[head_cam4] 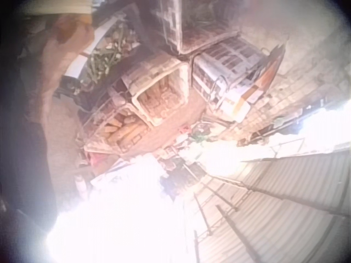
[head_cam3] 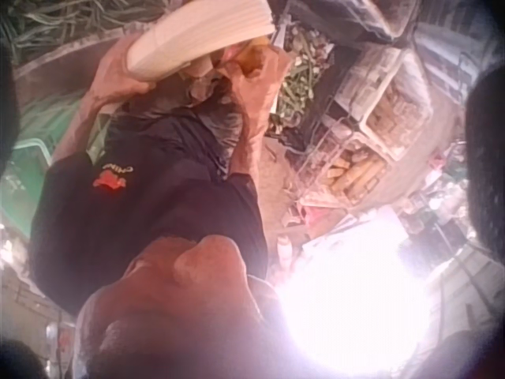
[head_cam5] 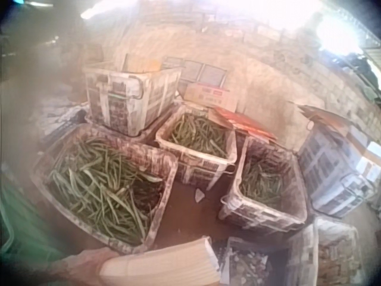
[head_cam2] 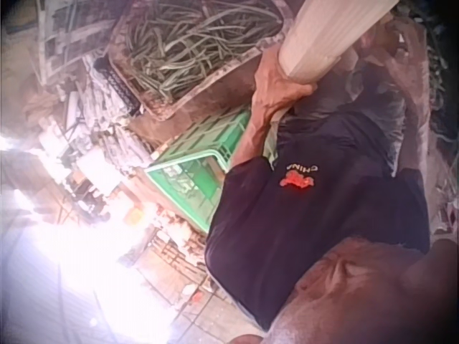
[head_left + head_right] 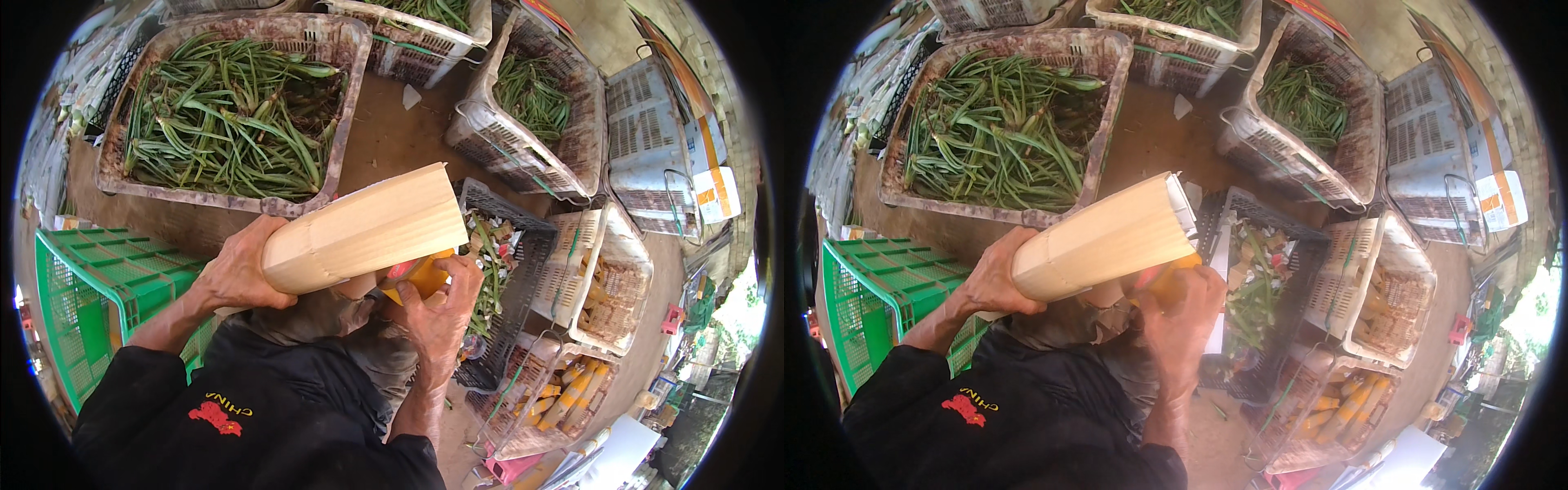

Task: The person sits on the floor and wraps a long cylindrical bamboo object with yellow packing tape. They fold the ends of the bamboo, apply tape around the middle, and then tape both ends to secure the bundle.

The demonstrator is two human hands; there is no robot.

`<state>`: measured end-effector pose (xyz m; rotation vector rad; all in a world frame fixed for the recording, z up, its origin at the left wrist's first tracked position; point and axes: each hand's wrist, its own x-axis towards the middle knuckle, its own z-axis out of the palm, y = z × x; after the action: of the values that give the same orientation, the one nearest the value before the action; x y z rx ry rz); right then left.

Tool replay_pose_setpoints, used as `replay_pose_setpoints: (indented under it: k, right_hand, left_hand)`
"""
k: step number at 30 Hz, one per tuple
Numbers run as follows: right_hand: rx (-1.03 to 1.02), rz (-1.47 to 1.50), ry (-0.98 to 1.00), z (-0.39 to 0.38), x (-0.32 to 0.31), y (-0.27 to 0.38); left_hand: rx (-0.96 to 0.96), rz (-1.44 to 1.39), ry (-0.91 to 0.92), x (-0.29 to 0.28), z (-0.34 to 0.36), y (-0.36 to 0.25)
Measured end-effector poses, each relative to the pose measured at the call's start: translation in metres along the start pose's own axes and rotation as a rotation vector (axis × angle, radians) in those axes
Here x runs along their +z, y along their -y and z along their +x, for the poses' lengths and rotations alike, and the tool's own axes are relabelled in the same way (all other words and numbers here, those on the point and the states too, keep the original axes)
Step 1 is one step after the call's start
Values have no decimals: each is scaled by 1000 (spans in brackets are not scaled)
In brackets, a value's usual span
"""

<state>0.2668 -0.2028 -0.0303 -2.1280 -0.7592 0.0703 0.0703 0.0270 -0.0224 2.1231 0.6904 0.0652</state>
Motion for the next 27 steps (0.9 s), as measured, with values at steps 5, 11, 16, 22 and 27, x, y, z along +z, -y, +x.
replay_pose_setpoints:
  k: [5, 11, 16, 22, 27]
  right_hand:
    - [40, 30, 20, 3, 0, 3]
    - [-34, -27, -26, 6, 1, 13]
    - [-46, -2, -14, 1, 0, -2]
    - [-47, 83, -102, 11, -5, -11]
    - [-60, 115, 77, 26, -14, -23]
  left_hand:
    - [0, -6, 14, -2, 0, -3]
    - [3, -10, 14, -2, 0, -4]
    - [-14, -21, 5, -2, -1, -2]
    - [-7, -20, 14, -2, -1, 0]
    - [-15, -39, 30, -3, -1, -2]
